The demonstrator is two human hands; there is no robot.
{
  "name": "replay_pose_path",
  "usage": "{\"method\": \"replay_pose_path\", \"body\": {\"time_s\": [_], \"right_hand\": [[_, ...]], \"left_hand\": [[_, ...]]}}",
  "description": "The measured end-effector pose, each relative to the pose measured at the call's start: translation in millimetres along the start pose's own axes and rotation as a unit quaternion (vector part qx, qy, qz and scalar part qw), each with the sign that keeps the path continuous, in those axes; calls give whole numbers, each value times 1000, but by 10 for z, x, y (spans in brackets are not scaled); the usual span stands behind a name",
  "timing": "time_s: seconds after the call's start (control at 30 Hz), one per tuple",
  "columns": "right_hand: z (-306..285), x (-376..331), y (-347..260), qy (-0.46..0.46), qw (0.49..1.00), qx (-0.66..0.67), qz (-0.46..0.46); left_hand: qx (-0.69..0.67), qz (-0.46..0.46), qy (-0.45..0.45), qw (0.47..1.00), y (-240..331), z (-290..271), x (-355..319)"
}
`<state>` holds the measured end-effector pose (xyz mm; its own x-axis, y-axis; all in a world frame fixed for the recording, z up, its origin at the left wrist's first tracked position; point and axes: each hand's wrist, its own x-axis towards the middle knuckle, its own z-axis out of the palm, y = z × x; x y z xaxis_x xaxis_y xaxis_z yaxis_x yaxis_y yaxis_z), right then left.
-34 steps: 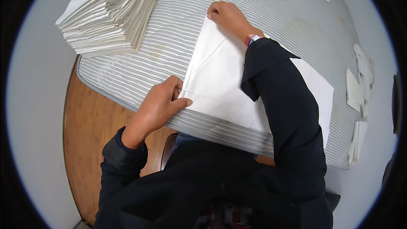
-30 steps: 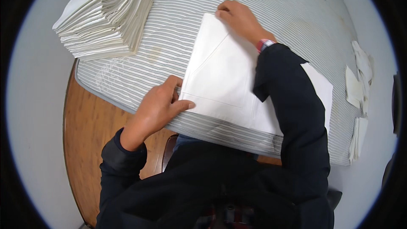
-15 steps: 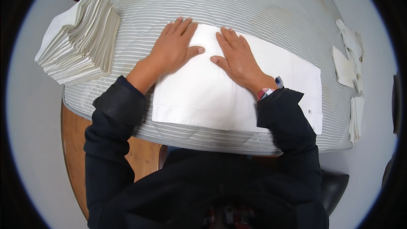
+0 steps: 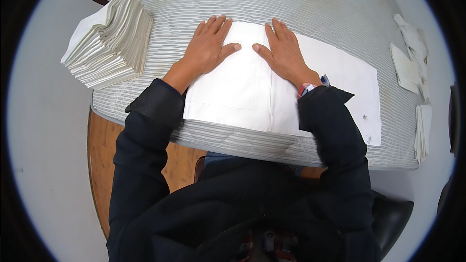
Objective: The person folds white shirts one at a time on a striped table. They smooth each shirt, fold the sides and bottom, then stack the folded shirts on the left side of the table.
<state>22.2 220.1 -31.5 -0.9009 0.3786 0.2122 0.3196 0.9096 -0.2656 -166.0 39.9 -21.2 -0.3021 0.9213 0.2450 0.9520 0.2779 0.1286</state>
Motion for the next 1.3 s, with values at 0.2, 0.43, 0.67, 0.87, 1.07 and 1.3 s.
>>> {"method": "replay_pose_path", "body": {"time_s": [0.2,0.43,0.67,0.87,1.07,1.3], "right_hand": [[0,32,30,-11,1000,-10,-3],[134,85,99,11,999,-40,-8],[154,83,85,16,997,-74,-13],[89,60,35,48,998,-34,-13],[-217,-225,-414,136,979,23,-153],[-168,-587,-740,-114,976,21,-182]], "left_hand": [[60,-6,10,998,150,-158,-81],[-18,46,-25,998,548,-316,-1003],[0,-3,-40,999,692,-335,-1364],[-3,-5,-36,999,690,-324,-1352],[-1,-4,-52,999,698,-352,-1331],[-12,-14,-75,997,730,-420,-1327]]}}
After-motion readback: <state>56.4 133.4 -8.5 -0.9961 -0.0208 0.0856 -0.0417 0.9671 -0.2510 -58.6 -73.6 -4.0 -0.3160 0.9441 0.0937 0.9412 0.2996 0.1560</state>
